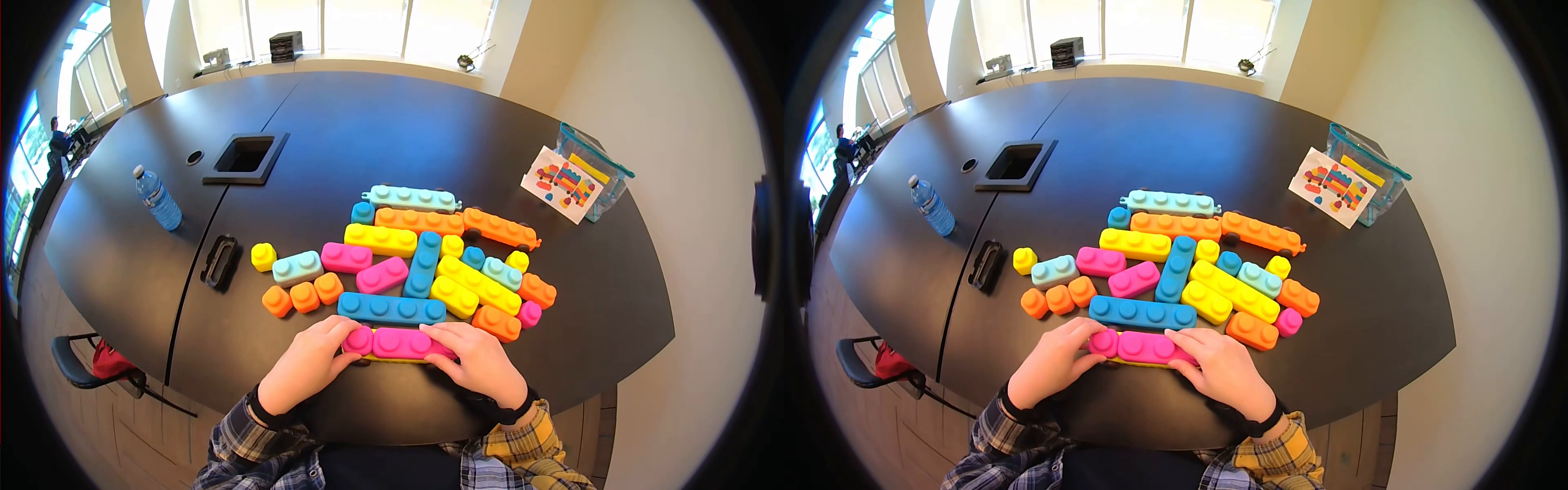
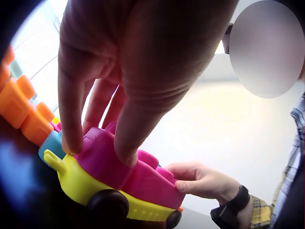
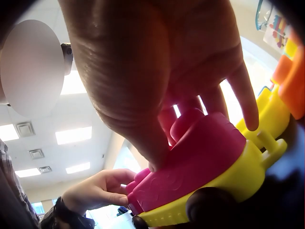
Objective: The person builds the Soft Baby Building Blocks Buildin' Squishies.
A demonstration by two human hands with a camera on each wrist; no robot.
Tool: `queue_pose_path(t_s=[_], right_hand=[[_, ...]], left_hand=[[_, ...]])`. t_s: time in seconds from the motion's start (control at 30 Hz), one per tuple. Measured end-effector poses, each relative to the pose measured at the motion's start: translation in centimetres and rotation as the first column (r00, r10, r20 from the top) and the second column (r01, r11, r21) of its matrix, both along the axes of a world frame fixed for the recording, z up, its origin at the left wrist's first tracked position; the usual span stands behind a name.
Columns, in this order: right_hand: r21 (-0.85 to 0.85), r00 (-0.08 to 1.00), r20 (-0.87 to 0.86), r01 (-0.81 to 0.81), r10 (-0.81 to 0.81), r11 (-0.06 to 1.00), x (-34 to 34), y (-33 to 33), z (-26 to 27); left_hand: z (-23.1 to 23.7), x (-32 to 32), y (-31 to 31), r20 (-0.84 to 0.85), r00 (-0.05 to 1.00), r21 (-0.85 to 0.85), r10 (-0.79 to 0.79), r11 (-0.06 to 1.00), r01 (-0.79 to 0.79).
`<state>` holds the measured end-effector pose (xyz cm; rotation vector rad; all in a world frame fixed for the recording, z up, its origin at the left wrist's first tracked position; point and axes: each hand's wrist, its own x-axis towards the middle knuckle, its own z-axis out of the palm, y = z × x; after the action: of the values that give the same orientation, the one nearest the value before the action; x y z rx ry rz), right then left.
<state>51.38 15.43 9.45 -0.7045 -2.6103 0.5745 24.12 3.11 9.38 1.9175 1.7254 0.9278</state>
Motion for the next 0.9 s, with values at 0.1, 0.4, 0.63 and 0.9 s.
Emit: queue_pose_path(t_s=[0.1,0.4,0.63,0.9], right_hand=[[-0.005,1.000,0.003,0.006,-0.006,1.000,-0.1,-0.1,-0.1],[0.145,0.999,0.047,0.007,-0.014,0.989,0.8,0.0,-0.2],[-0.113,0.994,-0.058,0.080,-0.087,0.990,2.7,-0.1,0.7],[-0.218,0.984,-0.119,0.104,-0.132,0.970,2.4,-0.3,0.3]], left_hand=[[0.0,0.0,0.0,0.011,1.000,-0.046,0.001,0.999,0.000],[0.1,0.0,-0.2,0.011,1.000,0.003,0.014,1.000,-0.014],[0.1,0.0,0.0,-0.002,1.000,-0.008,0.000,1.000,0.000],[0.2,-0.1,0.0,0.011,1.000,-0.039,0.004,0.999,-0.004]])
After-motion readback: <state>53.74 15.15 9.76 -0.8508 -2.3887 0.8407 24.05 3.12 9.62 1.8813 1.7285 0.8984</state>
